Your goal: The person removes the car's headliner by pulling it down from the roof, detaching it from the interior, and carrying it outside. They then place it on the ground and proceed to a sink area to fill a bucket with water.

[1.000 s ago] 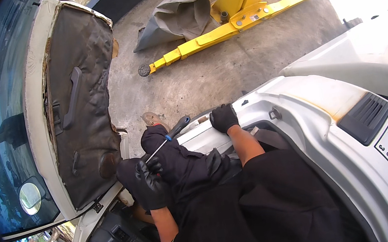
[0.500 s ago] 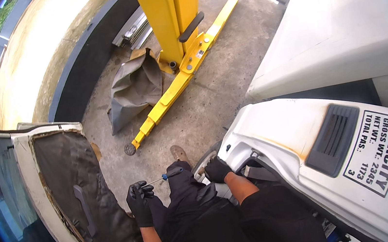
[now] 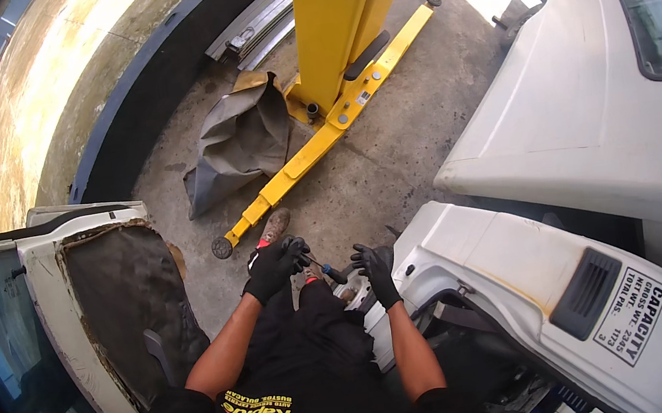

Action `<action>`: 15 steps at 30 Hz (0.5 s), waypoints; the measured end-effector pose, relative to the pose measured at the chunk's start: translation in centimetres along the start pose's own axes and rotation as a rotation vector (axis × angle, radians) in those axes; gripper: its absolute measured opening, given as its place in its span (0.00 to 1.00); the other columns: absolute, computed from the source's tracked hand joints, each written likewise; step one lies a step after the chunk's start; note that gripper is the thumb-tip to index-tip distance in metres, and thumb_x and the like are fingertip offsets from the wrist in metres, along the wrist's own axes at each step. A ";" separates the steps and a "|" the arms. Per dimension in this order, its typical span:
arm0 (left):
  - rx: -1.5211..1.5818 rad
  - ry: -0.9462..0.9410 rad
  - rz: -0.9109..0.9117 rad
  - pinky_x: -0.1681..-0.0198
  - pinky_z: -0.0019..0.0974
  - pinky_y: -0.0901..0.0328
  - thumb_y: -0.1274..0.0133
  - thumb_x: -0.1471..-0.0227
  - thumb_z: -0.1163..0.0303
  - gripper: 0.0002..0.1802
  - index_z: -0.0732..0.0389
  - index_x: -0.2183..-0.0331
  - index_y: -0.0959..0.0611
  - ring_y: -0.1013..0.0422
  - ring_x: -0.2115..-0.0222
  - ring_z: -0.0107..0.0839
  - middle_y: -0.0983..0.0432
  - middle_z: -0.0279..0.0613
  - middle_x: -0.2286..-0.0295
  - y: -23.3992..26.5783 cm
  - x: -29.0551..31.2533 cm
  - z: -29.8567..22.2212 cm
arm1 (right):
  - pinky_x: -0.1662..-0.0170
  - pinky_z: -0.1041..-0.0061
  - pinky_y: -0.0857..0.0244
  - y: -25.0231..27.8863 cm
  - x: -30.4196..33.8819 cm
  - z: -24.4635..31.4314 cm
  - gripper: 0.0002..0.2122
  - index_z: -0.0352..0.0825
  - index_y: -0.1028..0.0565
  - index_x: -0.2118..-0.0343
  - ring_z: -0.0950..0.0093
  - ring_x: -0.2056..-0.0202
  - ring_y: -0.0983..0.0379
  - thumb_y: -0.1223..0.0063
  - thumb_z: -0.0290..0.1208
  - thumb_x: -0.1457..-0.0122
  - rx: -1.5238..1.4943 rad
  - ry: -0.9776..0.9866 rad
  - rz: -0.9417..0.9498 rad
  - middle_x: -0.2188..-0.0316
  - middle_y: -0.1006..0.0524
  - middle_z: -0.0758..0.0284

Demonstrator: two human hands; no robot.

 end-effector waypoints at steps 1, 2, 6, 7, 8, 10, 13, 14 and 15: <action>0.050 -0.012 0.015 0.67 0.32 0.29 0.51 0.31 0.57 0.20 0.64 0.62 0.16 0.24 0.74 0.23 0.19 0.37 0.73 0.1 -0.6 0.6 | 0.45 0.68 0.30 -2.6 0.2 1.2 0.24 0.34 0.28 0.38 0.70 0.50 0.23 0.60 0.47 0.25 0.015 0.054 0.120 0.46 0.22 0.61; 0.095 -0.037 0.040 0.67 0.33 0.29 0.50 0.31 0.55 0.21 0.64 0.62 0.16 0.25 0.74 0.24 0.19 0.38 0.74 0.1 -1.5 1.4 | 0.45 0.69 0.30 -5.0 0.8 2.8 0.25 0.34 0.29 0.37 0.72 0.50 0.23 0.61 0.47 0.25 0.019 0.118 0.227 0.45 0.23 0.62; 0.102 0.067 0.179 0.66 0.34 0.29 0.49 0.32 0.54 0.20 0.63 0.61 0.16 0.24 0.74 0.23 0.18 0.39 0.73 0.7 -5.7 3.8 | 0.51 0.70 0.28 -10.3 2.1 5.9 0.21 0.31 0.24 0.44 0.71 0.55 0.19 0.43 0.40 0.34 0.487 -0.074 0.153 0.58 0.16 0.61; 0.135 0.109 0.227 0.65 0.33 0.29 0.49 0.32 0.54 0.20 0.63 0.60 0.16 0.24 0.74 0.23 0.18 0.39 0.73 1.0 -6.4 4.6 | 0.58 0.69 0.28 -10.7 1.8 6.2 0.17 0.31 0.22 0.49 0.71 0.63 0.19 0.43 0.39 0.34 0.513 0.081 0.071 0.67 0.17 0.62; 0.181 0.128 0.260 0.64 0.33 0.28 0.49 0.32 0.54 0.20 0.63 0.59 0.16 0.24 0.73 0.23 0.17 0.39 0.71 1.8 -7.3 5.8 | 0.60 0.69 0.28 -10.8 1.5 5.3 0.17 0.31 0.22 0.50 0.72 0.65 0.20 0.43 0.38 0.34 0.511 0.008 0.042 0.68 0.18 0.62; 0.267 0.156 0.343 0.63 0.33 0.28 0.49 0.32 0.54 0.20 0.62 0.56 0.17 0.24 0.71 0.24 0.16 0.38 0.68 2.8 -10.7 9.5 | 0.62 0.70 0.29 -10.1 0.9 3.8 0.15 0.31 0.22 0.51 0.74 0.67 0.22 0.43 0.37 0.34 0.504 -0.133 -0.043 0.69 0.19 0.63; 0.025 0.347 0.075 0.59 0.28 0.29 0.51 0.31 0.51 0.21 0.56 0.51 0.18 0.24 0.65 0.20 0.17 0.32 0.61 10.9 -16.7 14.2 | 0.69 0.72 0.36 -8.1 0.7 1.6 0.11 0.31 0.21 0.58 0.80 0.73 0.30 0.43 0.35 0.34 0.503 -0.194 -0.219 0.75 0.25 0.70; 0.063 0.289 -0.114 0.59 0.31 0.29 0.49 0.33 0.50 0.22 0.59 0.53 0.17 0.22 0.65 0.23 0.16 0.36 0.62 12.7 -20.2 24.0 | 0.71 0.73 0.38 -7.1 1.1 0.8 0.10 0.32 0.21 0.60 0.81 0.75 0.32 0.44 0.35 0.33 0.522 -0.201 -0.263 0.78 0.27 0.73; -0.030 0.274 -0.318 0.58 0.37 0.29 0.46 0.36 0.52 0.22 0.63 0.56 0.16 0.20 0.63 0.32 0.16 0.44 0.65 16.3 -22.1 26.7 | 0.72 0.73 0.39 -5.9 1.8 -0.9 0.10 0.32 0.22 0.61 0.82 0.75 0.33 0.44 0.35 0.34 0.549 -0.240 -0.312 0.78 0.27 0.73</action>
Point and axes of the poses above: each hand's wrist, its own x-axis away from the middle knuckle, its own y-axis out of the back of the hand, z = x × y, the point moved 6 cm from there along -x, towards the middle knuckle
